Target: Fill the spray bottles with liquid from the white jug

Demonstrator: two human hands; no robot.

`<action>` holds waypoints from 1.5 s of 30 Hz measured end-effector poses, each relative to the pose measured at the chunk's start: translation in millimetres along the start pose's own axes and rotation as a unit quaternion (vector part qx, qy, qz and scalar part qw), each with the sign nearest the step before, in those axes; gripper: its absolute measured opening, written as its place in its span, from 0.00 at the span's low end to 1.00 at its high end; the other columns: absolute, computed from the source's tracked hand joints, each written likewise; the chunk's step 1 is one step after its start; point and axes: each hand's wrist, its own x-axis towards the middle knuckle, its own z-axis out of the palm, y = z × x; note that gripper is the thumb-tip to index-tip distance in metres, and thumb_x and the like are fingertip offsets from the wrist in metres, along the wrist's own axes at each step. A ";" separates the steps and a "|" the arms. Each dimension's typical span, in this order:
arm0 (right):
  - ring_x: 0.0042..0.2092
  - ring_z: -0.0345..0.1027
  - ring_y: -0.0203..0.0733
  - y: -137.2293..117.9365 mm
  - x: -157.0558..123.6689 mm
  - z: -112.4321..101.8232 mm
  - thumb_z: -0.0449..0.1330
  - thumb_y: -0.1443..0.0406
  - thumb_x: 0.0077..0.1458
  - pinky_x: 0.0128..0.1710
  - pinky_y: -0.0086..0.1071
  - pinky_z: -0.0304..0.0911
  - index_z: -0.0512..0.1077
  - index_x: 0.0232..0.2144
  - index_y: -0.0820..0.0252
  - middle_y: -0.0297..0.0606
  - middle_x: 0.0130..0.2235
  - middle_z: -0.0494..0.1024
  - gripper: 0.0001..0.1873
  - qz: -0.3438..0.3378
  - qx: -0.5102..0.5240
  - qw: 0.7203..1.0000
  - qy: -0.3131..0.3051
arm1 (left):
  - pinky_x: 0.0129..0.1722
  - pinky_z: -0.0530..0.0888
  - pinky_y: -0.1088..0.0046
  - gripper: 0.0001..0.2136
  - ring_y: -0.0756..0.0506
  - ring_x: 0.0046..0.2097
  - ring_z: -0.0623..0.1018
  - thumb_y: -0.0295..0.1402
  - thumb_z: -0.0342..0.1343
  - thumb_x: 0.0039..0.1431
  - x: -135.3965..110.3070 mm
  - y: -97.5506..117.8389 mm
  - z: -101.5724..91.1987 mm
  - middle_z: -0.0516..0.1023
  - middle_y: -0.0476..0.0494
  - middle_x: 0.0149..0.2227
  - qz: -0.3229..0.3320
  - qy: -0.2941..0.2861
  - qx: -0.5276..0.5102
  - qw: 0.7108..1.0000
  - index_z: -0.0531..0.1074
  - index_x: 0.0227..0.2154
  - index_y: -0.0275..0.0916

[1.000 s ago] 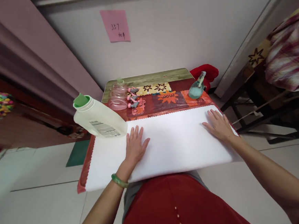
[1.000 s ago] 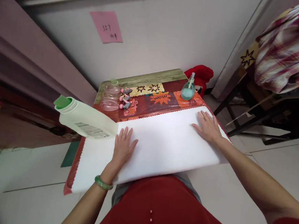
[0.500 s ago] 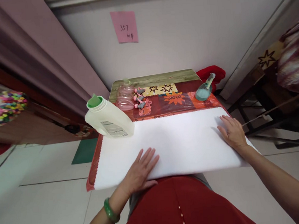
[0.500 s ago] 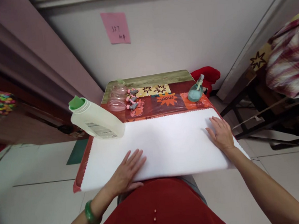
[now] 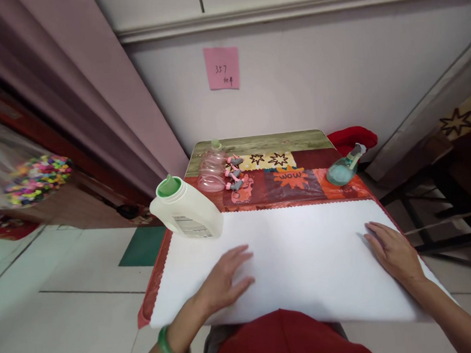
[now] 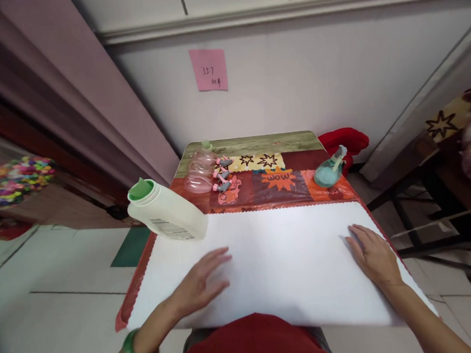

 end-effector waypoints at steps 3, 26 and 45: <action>0.56 0.72 0.60 2.2 -0.7 3.3 0.49 0.49 0.65 0.57 0.54 0.66 0.70 0.56 0.56 0.50 0.55 0.77 0.26 0.003 0.010 1.000 -0.001 | 0.62 0.67 0.52 0.21 0.35 0.61 0.71 0.40 0.53 0.64 73.6 -6.2 -4.9 0.73 0.33 0.59 -0.084 0.132 0.090 0.984 0.71 0.58 0.41; 0.55 0.73 0.58 -1.4 2.6 6.7 0.50 0.45 0.64 0.58 0.51 0.65 0.73 0.53 0.58 0.49 0.54 0.78 0.29 0.025 0.043 0.998 0.024 | 0.65 0.42 0.33 0.18 0.29 0.71 0.52 0.22 0.48 0.62 249.1 -19.5 -33.5 0.70 0.23 0.59 -0.214 0.209 0.148 0.943 0.71 0.53 0.28; 0.55 0.72 0.55 -270.4 84.0 -97.1 0.74 0.54 0.46 0.57 0.49 0.65 0.66 0.60 0.55 0.45 0.55 0.77 0.41 0.100 0.676 0.708 -0.180 | 0.33 0.71 0.71 0.20 0.47 0.32 0.75 0.52 0.58 0.59 147.5 120.3 -14.0 0.75 0.47 0.29 -0.059 0.137 -0.416 0.897 0.73 0.30 0.37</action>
